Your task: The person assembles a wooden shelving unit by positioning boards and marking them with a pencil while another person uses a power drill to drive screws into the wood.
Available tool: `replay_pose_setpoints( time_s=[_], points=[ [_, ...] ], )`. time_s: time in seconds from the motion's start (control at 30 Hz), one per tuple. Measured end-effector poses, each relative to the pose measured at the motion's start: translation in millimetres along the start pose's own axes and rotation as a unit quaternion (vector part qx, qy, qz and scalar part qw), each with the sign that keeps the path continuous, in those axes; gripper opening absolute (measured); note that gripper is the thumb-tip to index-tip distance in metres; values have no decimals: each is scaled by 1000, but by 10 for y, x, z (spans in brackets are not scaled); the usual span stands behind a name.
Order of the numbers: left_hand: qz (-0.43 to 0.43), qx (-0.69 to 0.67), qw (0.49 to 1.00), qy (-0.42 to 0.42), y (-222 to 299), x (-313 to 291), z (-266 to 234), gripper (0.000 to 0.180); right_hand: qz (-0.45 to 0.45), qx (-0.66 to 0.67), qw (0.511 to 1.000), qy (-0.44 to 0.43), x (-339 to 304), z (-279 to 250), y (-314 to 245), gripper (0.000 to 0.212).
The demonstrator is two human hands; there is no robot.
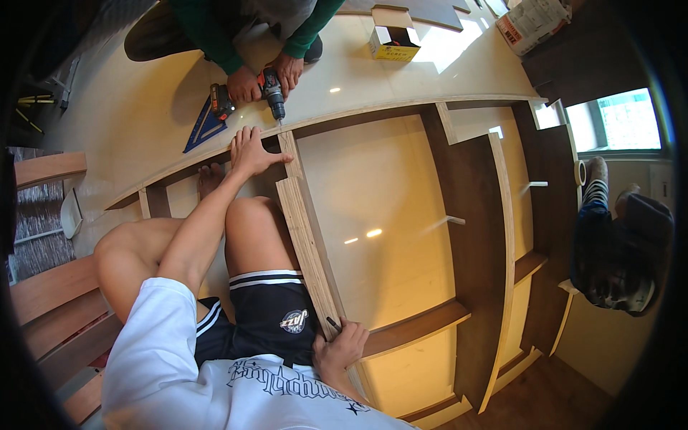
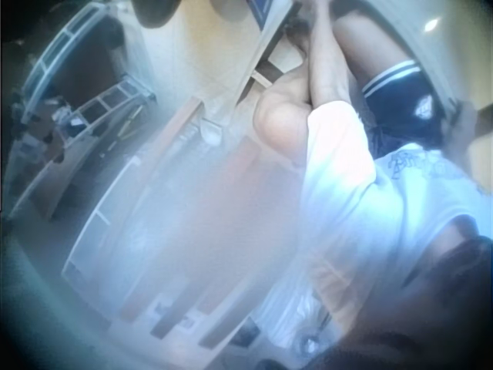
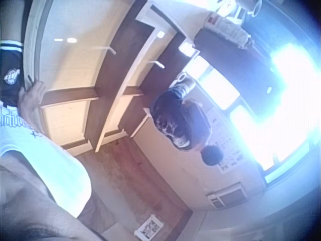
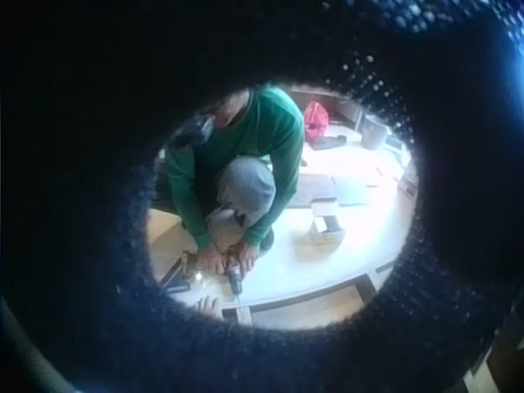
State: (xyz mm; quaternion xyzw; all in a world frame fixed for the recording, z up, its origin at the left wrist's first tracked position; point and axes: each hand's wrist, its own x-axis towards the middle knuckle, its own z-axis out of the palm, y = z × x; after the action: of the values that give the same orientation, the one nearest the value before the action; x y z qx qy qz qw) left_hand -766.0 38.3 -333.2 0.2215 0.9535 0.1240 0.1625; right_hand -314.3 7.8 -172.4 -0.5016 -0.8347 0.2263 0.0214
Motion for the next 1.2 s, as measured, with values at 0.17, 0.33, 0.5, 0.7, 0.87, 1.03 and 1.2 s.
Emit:
replay_pose_setpoints(
  time_s=[0.17, 0.33, 0.5, 0.7, 0.87, 1.03, 1.2],
  points=[
    [-3, -2, 1000, -4, 10, 4, 4, 122, 2, -2, 1000, 3, -3, 9, 5, 50],
    [-2, -4, 1000, 5, 10, -14, 5, 120, -3, 0, 1000, 3, 1, -5, -8, 49],
    [4, -3, 1000, 17, 15, -19, 17, 118, -4, 6, 1000, 4, 1, -2, 1, 48],
    [3, -3, 1000, 11, 9, -2, 23, 118, -2, 10, 1000, 5, 20, -18, -34, 48],
    [3, -7, 1000, 12, 3, 5, 29, 119, -7, 2, 1000, 4, 18, -20, -23, 49],
    [7, -10, 1000, 16, -21, 12, 52, 120, -2, 8, 1000, 3, 10, 0, -8, 50],
    [6, -9, 1000, 9, -11, 8, 47, 121, -2, 8, 1000, 3, 7, 5, 1, 49]
  ],
)
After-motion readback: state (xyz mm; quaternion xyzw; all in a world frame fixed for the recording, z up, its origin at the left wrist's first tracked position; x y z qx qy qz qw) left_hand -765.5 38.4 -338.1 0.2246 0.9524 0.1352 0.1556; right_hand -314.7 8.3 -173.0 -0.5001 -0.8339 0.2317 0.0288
